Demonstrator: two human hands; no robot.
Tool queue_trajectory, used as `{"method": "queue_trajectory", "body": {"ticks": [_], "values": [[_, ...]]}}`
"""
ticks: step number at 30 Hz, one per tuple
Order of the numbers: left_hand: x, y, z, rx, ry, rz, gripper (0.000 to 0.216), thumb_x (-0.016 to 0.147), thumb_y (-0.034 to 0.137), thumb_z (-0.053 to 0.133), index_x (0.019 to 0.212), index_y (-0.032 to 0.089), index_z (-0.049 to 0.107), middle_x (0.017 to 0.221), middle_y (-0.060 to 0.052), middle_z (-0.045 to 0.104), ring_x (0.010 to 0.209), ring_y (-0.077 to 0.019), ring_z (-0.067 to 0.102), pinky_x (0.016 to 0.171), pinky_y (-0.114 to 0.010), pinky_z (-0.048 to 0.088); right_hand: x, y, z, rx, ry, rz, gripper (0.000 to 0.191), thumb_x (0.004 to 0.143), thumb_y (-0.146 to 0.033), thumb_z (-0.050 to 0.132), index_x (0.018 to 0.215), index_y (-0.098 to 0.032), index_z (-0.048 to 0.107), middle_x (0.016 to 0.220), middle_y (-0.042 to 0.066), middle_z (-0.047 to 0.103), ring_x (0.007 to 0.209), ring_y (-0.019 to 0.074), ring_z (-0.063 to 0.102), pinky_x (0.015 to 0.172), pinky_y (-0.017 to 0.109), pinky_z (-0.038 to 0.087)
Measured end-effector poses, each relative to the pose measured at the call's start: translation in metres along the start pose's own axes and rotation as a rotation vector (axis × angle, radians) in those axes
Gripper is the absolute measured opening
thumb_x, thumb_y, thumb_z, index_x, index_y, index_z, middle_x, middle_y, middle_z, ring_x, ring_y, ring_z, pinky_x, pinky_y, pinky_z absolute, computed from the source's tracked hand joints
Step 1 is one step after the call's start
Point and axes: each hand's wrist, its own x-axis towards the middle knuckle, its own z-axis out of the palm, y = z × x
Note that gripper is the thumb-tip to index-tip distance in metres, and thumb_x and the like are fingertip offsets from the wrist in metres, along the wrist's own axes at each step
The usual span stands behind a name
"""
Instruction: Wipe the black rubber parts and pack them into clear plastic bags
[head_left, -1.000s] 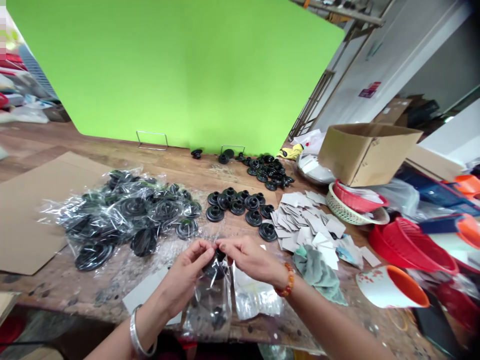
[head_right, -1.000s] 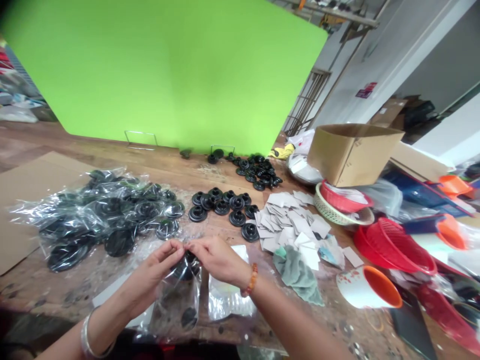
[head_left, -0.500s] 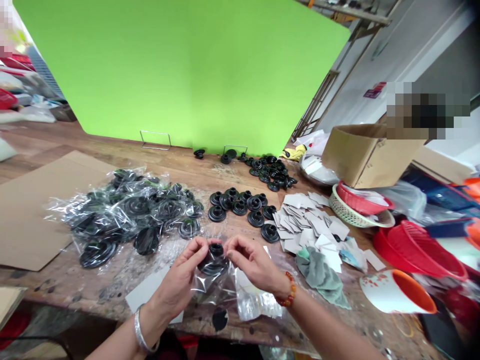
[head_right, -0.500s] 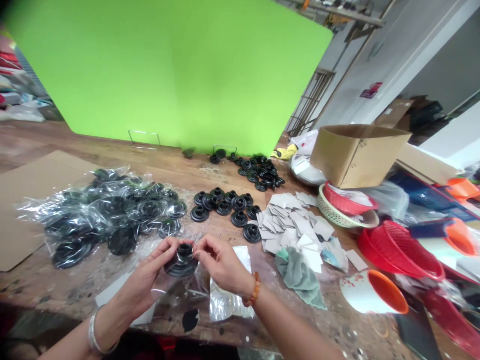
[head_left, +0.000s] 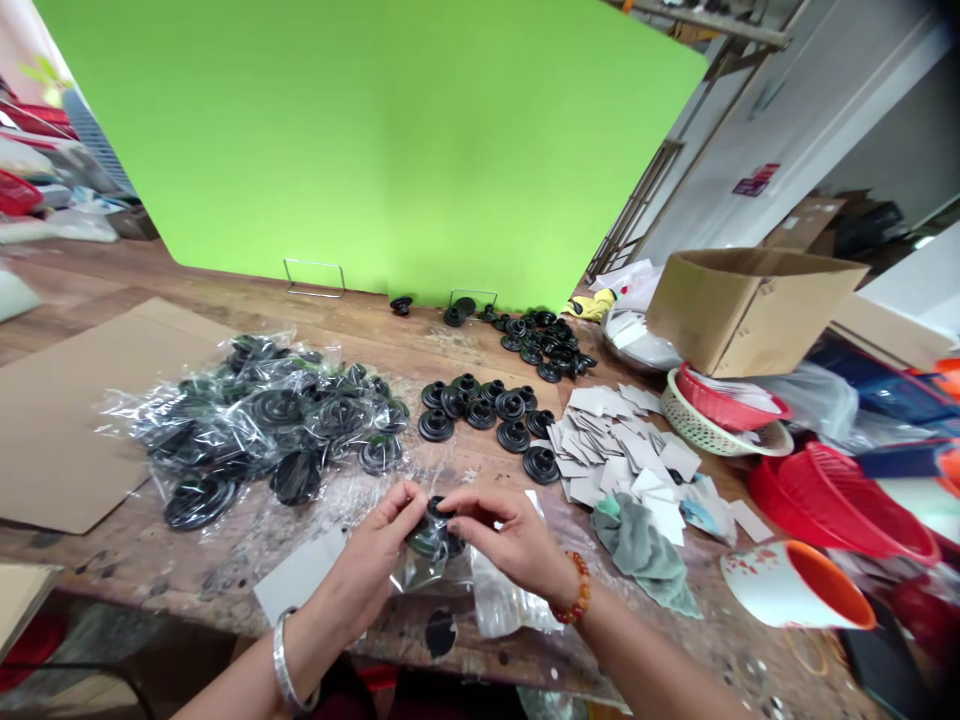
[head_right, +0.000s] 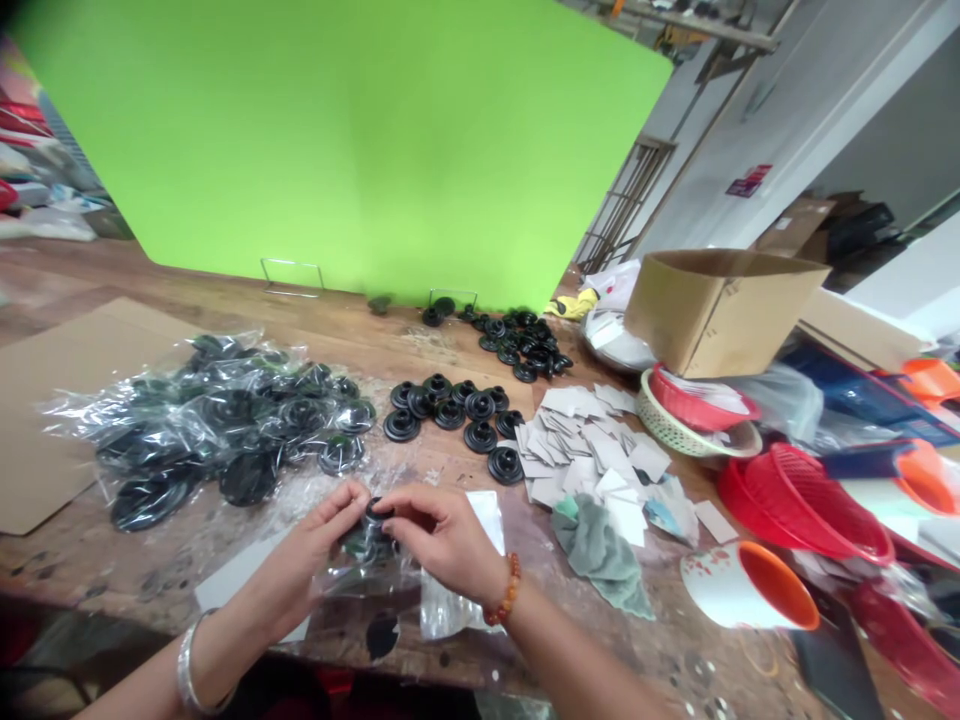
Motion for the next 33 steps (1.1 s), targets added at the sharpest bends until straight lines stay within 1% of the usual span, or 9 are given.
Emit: {"method": "queue_trajectory", "body": {"ticks": [5, 8, 10, 13, 17, 21, 23, 29, 33], "values": [[-0.005, -0.003, 0.0, 0.059, -0.139, 0.072, 0.023, 0.081, 0.037, 0.066, 0.075, 0.019, 0.052, 0.079, 0.003, 0.054, 0.075, -0.0102, 0.05, 0.071, -0.02, 0.042, 0.002, 0.003, -0.004, -0.198, 0.142, -0.022, 0.015, 0.09, -0.023, 0.054, 0.088, -0.02, 0.068, 0.083, 0.003, 0.068, 0.078, 0.0159, 0.061, 0.073, 0.027, 0.045], [-0.006, -0.002, -0.002, 0.116, -0.074, 0.194, 0.022, 0.082, 0.034, 0.066, 0.073, 0.018, 0.054, 0.102, 0.0, 0.059, 0.097, -0.0138, 0.052, 0.081, -0.02, 0.04, 0.002, 0.003, -0.007, -0.332, 0.07, -0.09, 0.019, 0.094, -0.025, 0.046, 0.086, -0.019, 0.063, 0.079, 0.003, 0.06, 0.074, 0.0151, 0.055, 0.07, 0.027, 0.041], [-0.006, -0.002, -0.004, 0.117, -0.041, 0.229, 0.023, 0.081, 0.034, 0.067, 0.072, 0.018, 0.054, 0.106, -0.001, 0.06, 0.097, -0.0145, 0.053, 0.081, -0.021, 0.04, 0.0, 0.002, -0.007, -0.365, -0.016, -0.135, 0.021, 0.095, -0.027, 0.043, 0.085, -0.019, 0.059, 0.078, 0.003, 0.056, 0.073, 0.0149, 0.05, 0.068, 0.026, 0.038], [-0.004, -0.003, -0.006, 0.1, -0.043, 0.191, 0.025, 0.078, 0.037, 0.069, 0.073, 0.018, 0.053, 0.09, -0.001, 0.064, 0.075, -0.0121, 0.054, 0.069, -0.022, 0.042, -0.004, 0.0, -0.002, -0.234, -0.095, -0.091, 0.024, 0.096, -0.032, 0.04, 0.08, -0.019, 0.053, 0.075, 0.001, 0.05, 0.07, 0.0135, 0.045, 0.066, 0.025, 0.035], [-0.001, -0.007, -0.007, 0.114, -0.043, 0.135, 0.029, 0.077, 0.041, 0.069, 0.071, 0.018, 0.052, 0.067, 0.003, 0.057, 0.057, -0.0092, 0.047, 0.056, -0.02, 0.038, -0.006, 0.002, 0.008, 0.133, -0.007, 0.15, 0.033, 0.095, -0.044, 0.041, 0.075, -0.019, 0.046, 0.069, -0.003, 0.042, 0.063, 0.0113, 0.039, 0.06, 0.022, 0.033], [-0.004, -0.007, -0.006, 0.136, -0.042, 0.22, 0.025, 0.08, 0.038, 0.066, 0.073, 0.017, 0.054, 0.102, -0.002, 0.062, 0.081, -0.0134, 0.055, 0.071, -0.023, 0.043, -0.005, 0.003, 0.012, 0.132, 0.059, 0.21, 0.037, 0.092, -0.048, 0.045, 0.07, -0.018, 0.045, 0.068, -0.003, 0.042, 0.064, 0.0113, 0.037, 0.059, 0.022, 0.032], [-0.005, -0.005, -0.005, 0.131, -0.054, 0.244, 0.024, 0.081, 0.037, 0.066, 0.073, 0.017, 0.055, 0.108, -0.003, 0.061, 0.085, -0.0146, 0.055, 0.074, -0.024, 0.043, -0.006, 0.003, 0.012, 0.081, 0.09, 0.188, 0.036, 0.092, -0.046, 0.046, 0.069, -0.018, 0.047, 0.069, -0.001, 0.045, 0.066, 0.0122, 0.04, 0.061, 0.023, 0.034], [-0.003, -0.007, -0.001, -0.001, 0.006, 0.145, 0.029, 0.075, 0.038, 0.071, 0.07, 0.018, 0.051, 0.064, 0.004, 0.055, 0.057, -0.0085, 0.045, 0.054, -0.019, 0.037, -0.013, 0.009, 0.024, -0.005, 0.246, 0.052, 0.028, 0.094, -0.038, 0.044, 0.076, -0.018, 0.053, 0.078, 0.002, 0.053, 0.075, 0.0148, 0.047, 0.071, 0.026, 0.038], [0.001, -0.006, -0.005, -0.092, -0.035, 0.085, 0.03, 0.072, 0.034, 0.076, 0.07, 0.017, 0.051, 0.061, 0.005, 0.054, 0.054, -0.0071, 0.045, 0.054, -0.018, 0.037, -0.011, 0.006, 0.028, 0.104, 0.208, 0.17, 0.03, 0.092, -0.041, 0.044, 0.073, -0.018, 0.049, 0.071, -0.001, 0.048, 0.067, 0.0128, 0.042, 0.062, 0.023, 0.036]]}}
